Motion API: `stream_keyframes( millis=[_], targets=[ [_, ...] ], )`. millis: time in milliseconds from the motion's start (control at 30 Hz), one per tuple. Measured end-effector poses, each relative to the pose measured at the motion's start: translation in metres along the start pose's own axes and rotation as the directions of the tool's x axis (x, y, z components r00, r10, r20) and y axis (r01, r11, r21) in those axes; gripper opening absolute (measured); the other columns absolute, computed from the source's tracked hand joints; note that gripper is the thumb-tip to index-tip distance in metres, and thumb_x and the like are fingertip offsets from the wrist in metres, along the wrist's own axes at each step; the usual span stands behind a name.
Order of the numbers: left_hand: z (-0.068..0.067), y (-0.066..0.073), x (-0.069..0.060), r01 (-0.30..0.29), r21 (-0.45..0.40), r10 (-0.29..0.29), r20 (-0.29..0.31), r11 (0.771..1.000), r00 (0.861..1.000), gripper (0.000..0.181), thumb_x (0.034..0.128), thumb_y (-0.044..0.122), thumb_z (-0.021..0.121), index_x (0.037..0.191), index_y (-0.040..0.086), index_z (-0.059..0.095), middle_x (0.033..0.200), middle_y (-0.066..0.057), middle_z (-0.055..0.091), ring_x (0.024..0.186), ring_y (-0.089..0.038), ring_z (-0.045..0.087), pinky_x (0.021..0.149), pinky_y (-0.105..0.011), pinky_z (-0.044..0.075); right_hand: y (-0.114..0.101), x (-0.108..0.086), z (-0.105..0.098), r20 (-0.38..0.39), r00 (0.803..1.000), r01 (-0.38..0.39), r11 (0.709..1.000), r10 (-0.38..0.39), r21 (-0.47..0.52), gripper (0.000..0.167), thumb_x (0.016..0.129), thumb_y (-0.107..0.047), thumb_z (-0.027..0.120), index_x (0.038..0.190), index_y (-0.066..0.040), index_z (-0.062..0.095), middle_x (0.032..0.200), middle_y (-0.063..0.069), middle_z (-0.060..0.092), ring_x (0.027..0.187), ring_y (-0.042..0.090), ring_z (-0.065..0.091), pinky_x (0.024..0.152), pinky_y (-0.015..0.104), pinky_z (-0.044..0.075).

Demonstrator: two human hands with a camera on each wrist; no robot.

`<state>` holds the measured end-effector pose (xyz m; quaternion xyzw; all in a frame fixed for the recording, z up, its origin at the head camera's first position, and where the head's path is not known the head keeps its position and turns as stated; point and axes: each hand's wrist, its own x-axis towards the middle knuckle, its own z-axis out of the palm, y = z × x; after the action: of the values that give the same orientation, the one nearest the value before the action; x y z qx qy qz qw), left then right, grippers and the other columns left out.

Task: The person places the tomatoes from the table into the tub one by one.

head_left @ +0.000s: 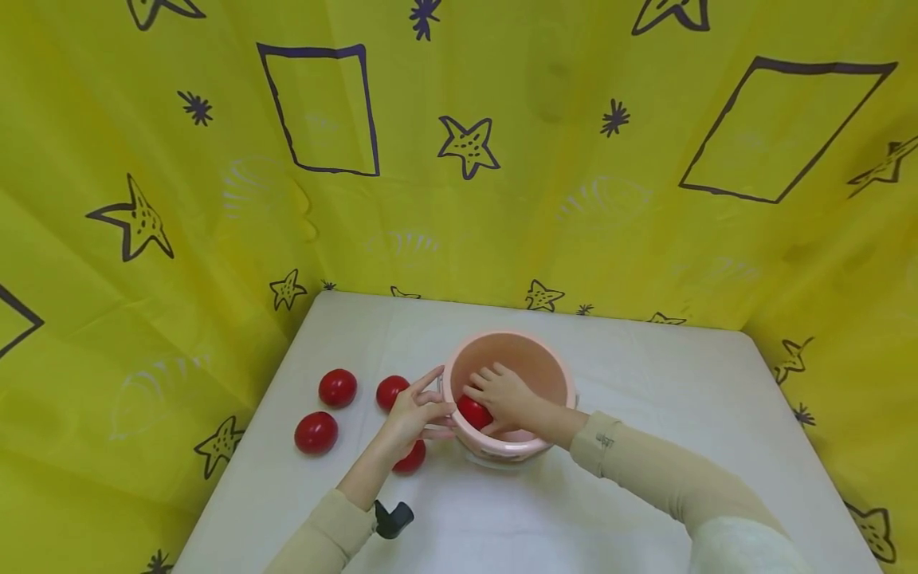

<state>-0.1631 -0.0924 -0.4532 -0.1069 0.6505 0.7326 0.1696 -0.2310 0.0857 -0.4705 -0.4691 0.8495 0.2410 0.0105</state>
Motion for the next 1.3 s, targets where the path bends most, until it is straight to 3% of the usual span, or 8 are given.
stream_keyframes(
  millis=[200, 600, 767, 900, 1000, 1100, 1167, 1300],
  targets=[
    [0.0, 0.001, 0.0, 0.001, 0.004, -0.001, 0.001, 1.0, 1.0, 0.066, 0.0855, 0.009, 0.063, 0.143, 0.019, 0.031, 0.096, -0.012, 0.059, 0.076, -0.021, 0.067, 0.066, -0.038, 0.054, -0.002, 0.002, 0.003, 0.052, 0.999, 0.0, 0.998, 0.003, -0.057, 0.077, 0.073, -0.07, 0.052, 0.137, -0.029, 0.04, 0.138, -0.002, 0.044, 0.123, 0.02, 0.041, 0.104, 0.038, 0.031],
    [0.0, 0.0, -0.001, -0.005, 0.012, 0.005, 0.009, 1.0, 1.0, 0.067, 0.0857, 0.009, 0.062, 0.144, 0.02, 0.03, 0.093, -0.011, 0.059, 0.078, -0.023, 0.067, 0.068, -0.038, 0.054, 0.0, 0.0, 0.002, 0.002, 0.999, 0.042, 0.998, -0.042, -0.036, 0.071, 0.071, -0.064, 0.061, 0.133, -0.032, 0.045, 0.133, -0.003, 0.048, 0.122, 0.02, 0.042, 0.105, 0.041, 0.03],
    [0.0, 0.0, -0.002, -0.009, 0.013, 0.009, 0.012, 1.0, 1.0, 0.067, 0.0856, 0.009, 0.063, 0.144, 0.019, 0.03, 0.093, -0.01, 0.059, 0.078, -0.022, 0.068, 0.067, -0.037, 0.054, 0.003, -0.004, -0.001, -0.012, 1.0, 0.009, 0.995, -0.008, 0.098, 0.07, 0.07, -0.059, 0.065, 0.132, -0.032, 0.047, 0.135, -0.001, 0.047, 0.125, 0.021, 0.04, 0.107, 0.043, 0.027],
    [0.0, 0.0, -0.002, -0.008, 0.007, 0.008, 0.012, 1.0, 1.0, 0.068, 0.0851, 0.01, 0.064, 0.143, 0.019, 0.031, 0.094, -0.011, 0.058, 0.077, -0.022, 0.068, 0.067, -0.037, 0.054, 0.011, -0.009, -0.003, -0.095, 0.992, -0.05, 0.958, 0.08, 0.281, 0.068, 0.072, -0.056, 0.067, 0.13, -0.027, 0.049, 0.135, 0.003, 0.047, 0.126, 0.024, 0.039, 0.107, 0.047, 0.025],
    [0.0, 0.0, -0.001, -0.009, 0.007, 0.009, 0.012, 1.0, 1.0, 0.067, 0.0856, 0.009, 0.063, 0.143, 0.019, 0.031, 0.095, -0.011, 0.059, 0.077, -0.022, 0.067, 0.067, -0.038, 0.054, 0.02, -0.018, -0.009, -0.186, 0.964, -0.098, 0.904, 0.19, 0.415, 0.064, 0.075, -0.05, 0.067, 0.13, -0.022, 0.049, 0.133, 0.005, 0.047, 0.125, 0.025, 0.039, 0.105, 0.049, 0.027],
    [0.0, -0.001, 0.0, -0.009, 0.009, 0.009, 0.01, 1.0, 1.0, 0.068, 0.0853, 0.009, 0.063, 0.144, 0.02, 0.03, 0.095, -0.01, 0.059, 0.077, -0.022, 0.067, 0.067, -0.037, 0.054, 0.03, -0.032, -0.019, -0.257, 0.896, -0.158, 0.8, 0.363, 0.578, 0.063, 0.077, -0.041, 0.07, 0.131, -0.018, 0.047, 0.13, 0.007, 0.048, 0.12, 0.026, 0.042, 0.1, 0.05, 0.034],
    [0.0, -0.001, 0.0, -0.009, 0.01, 0.009, 0.005, 1.0, 1.0, 0.068, 0.085, 0.01, 0.064, 0.144, 0.02, 0.03, 0.095, -0.01, 0.06, 0.078, -0.022, 0.068, 0.068, -0.037, 0.054, 0.037, -0.044, -0.023, -0.259, 0.834, -0.174, 0.677, 0.488, 0.715, 0.063, 0.078, -0.035, 0.071, 0.132, -0.015, 0.045, 0.127, 0.008, 0.049, 0.117, 0.027, 0.045, 0.096, 0.049, 0.039],
    [0.0, -0.001, -0.001, -0.011, 0.008, 0.011, -0.001, 1.0, 1.0, 0.07, 0.0842, 0.011, 0.065, 0.144, 0.02, 0.03, 0.096, -0.01, 0.06, 0.078, -0.022, 0.068, 0.068, -0.037, 0.054, 0.051, -0.07, -0.025, -0.136, 0.723, -0.126, 0.324, 0.677, 0.938, 0.068, 0.079, -0.023, 0.072, 0.137, -0.013, 0.037, 0.123, 0.015, 0.049, 0.109, 0.033, 0.052, 0.086, 0.047, 0.048]
  ],
)
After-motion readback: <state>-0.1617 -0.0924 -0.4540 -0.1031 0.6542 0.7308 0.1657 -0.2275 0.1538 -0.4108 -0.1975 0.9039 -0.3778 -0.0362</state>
